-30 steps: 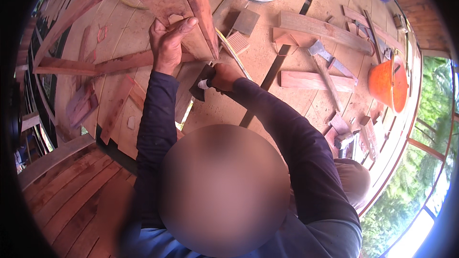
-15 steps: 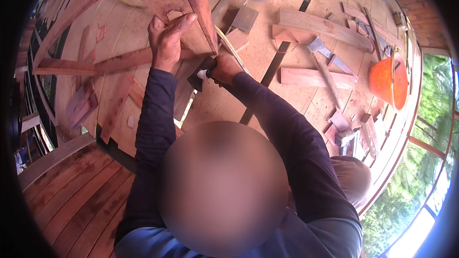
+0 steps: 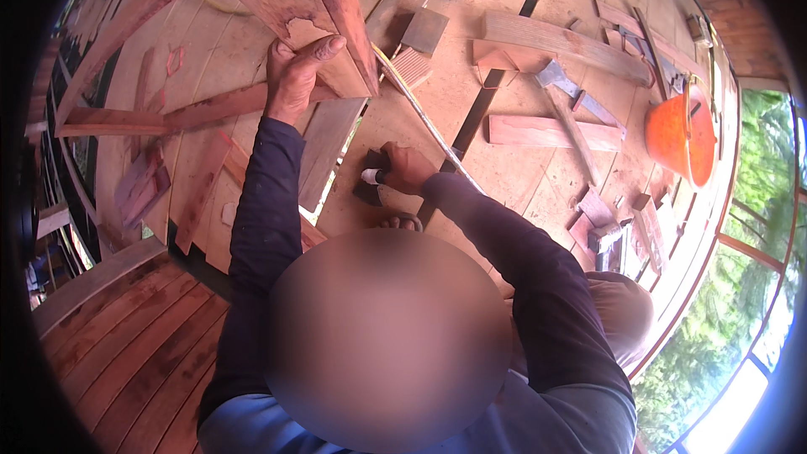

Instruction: The person assembles wooden frames on a wooden floor by applying glue to the edges of planks, joining them, and securing them with a nail gun. They also use a hammer to adjust pieces and a brush to apply a finish to the assembled frames.

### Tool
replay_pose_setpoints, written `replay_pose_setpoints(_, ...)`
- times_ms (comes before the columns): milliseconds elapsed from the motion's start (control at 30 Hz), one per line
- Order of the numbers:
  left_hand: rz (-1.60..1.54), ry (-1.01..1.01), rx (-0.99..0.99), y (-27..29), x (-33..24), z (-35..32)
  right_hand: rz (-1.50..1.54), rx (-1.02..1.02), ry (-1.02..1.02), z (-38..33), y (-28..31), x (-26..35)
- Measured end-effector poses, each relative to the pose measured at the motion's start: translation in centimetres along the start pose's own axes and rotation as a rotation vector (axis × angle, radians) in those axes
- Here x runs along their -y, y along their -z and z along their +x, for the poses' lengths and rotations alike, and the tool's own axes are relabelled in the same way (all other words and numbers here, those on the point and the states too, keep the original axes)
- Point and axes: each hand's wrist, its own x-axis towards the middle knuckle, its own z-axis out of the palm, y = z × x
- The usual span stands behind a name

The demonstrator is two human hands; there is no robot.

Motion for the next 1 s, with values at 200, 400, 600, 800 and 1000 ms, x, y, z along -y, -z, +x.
replay_pose_setpoints(200, -0.001, 0.045, 0.014, 0.5, 1.1, 2.1, -0.008, -0.301, 0.121, -1.5, -1.0, -1.1)
replay_pose_setpoints(400, -0.069, 0.058, -0.048, 0.9, 2.0, 5.2, -0.155, -0.243, 0.033, -2.6, -0.8, 0.3)
replay_pose_setpoints(600, -0.101, 0.05, -0.09, 0.3, 2.8, 6.7, -0.182, -0.262, 0.026, -2.6, -1.0, -0.1)
replay_pose_setpoints(800, -0.082, 0.089, -0.079, 0.2, 3.1, 7.6, -0.08, -0.373, 0.114, -1.3, 1.8, -0.6)
replay_pose_setpoints(1000, -0.027, 0.082, -0.085, 0.9, 2.3, 6.6, 0.705, -0.662, 0.467, 6.9, 15.2, 7.4)
